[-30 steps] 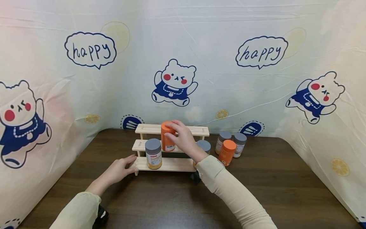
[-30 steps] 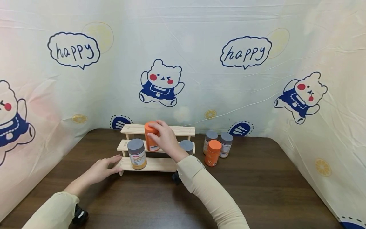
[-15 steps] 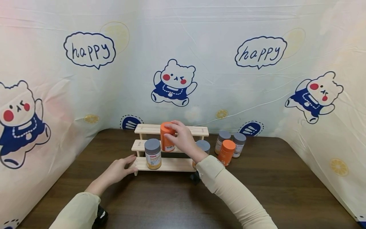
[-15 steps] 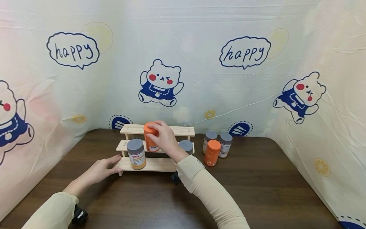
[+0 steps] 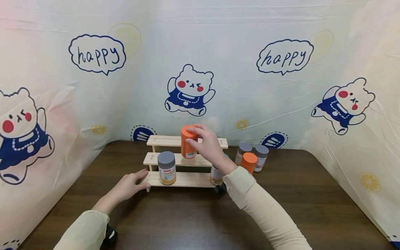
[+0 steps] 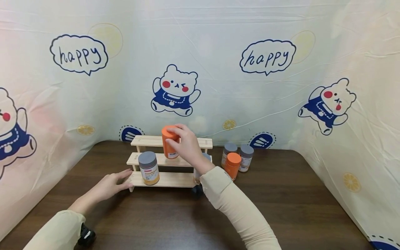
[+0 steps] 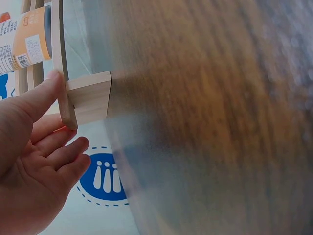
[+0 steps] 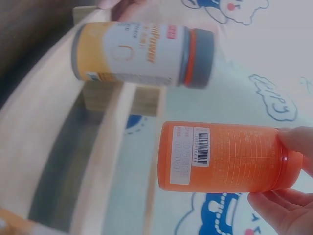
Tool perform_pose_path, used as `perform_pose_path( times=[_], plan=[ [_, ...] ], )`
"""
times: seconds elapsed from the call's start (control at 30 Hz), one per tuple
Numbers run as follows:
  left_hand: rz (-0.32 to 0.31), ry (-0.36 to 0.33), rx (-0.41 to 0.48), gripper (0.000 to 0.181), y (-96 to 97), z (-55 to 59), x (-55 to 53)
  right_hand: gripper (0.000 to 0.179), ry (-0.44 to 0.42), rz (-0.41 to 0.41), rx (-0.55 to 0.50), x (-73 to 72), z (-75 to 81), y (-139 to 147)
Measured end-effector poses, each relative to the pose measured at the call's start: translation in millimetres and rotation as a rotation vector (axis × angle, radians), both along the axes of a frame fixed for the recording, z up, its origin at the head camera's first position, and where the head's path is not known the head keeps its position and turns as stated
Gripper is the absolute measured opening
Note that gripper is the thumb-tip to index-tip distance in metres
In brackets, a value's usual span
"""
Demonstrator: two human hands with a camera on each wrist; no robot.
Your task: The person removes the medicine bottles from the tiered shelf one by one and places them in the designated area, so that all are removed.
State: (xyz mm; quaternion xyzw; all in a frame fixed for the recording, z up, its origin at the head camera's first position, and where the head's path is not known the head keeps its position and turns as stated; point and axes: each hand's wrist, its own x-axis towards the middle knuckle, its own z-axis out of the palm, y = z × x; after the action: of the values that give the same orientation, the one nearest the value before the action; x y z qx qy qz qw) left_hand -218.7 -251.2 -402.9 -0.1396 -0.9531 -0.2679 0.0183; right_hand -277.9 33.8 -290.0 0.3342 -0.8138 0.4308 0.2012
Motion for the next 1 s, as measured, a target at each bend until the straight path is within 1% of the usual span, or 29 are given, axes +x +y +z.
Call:
perform_pose_path(
  times=[0.3, 0.57, 0.83, 1.0],
  plan=[
    [0.002, 0.002, -0.006, 0.059, 0.4, -0.5, 0.4, 0.033, 0.010, -0.004, -0.079, -2.0, 14.8, 28.3],
    [0.001, 0.004, -0.008, 0.059, 1.1, 0.8, 2.5, 0.032, 0.012, -0.056, -0.121, 1.1, 25.7, 55.7],
    [-0.002, 0.009, -0.002, 0.058, 1.5, 1.2, 2.9, 0.033, 0.003, -0.102, -0.155, 5.5, 30.1, 82.6],
    [-0.004, 0.011, -0.004, 0.059, 1.8, 1.6, 3.2, 0.035, 0.000, -0.139, -0.154, 8.9, 30.3, 98.7]
  ],
)
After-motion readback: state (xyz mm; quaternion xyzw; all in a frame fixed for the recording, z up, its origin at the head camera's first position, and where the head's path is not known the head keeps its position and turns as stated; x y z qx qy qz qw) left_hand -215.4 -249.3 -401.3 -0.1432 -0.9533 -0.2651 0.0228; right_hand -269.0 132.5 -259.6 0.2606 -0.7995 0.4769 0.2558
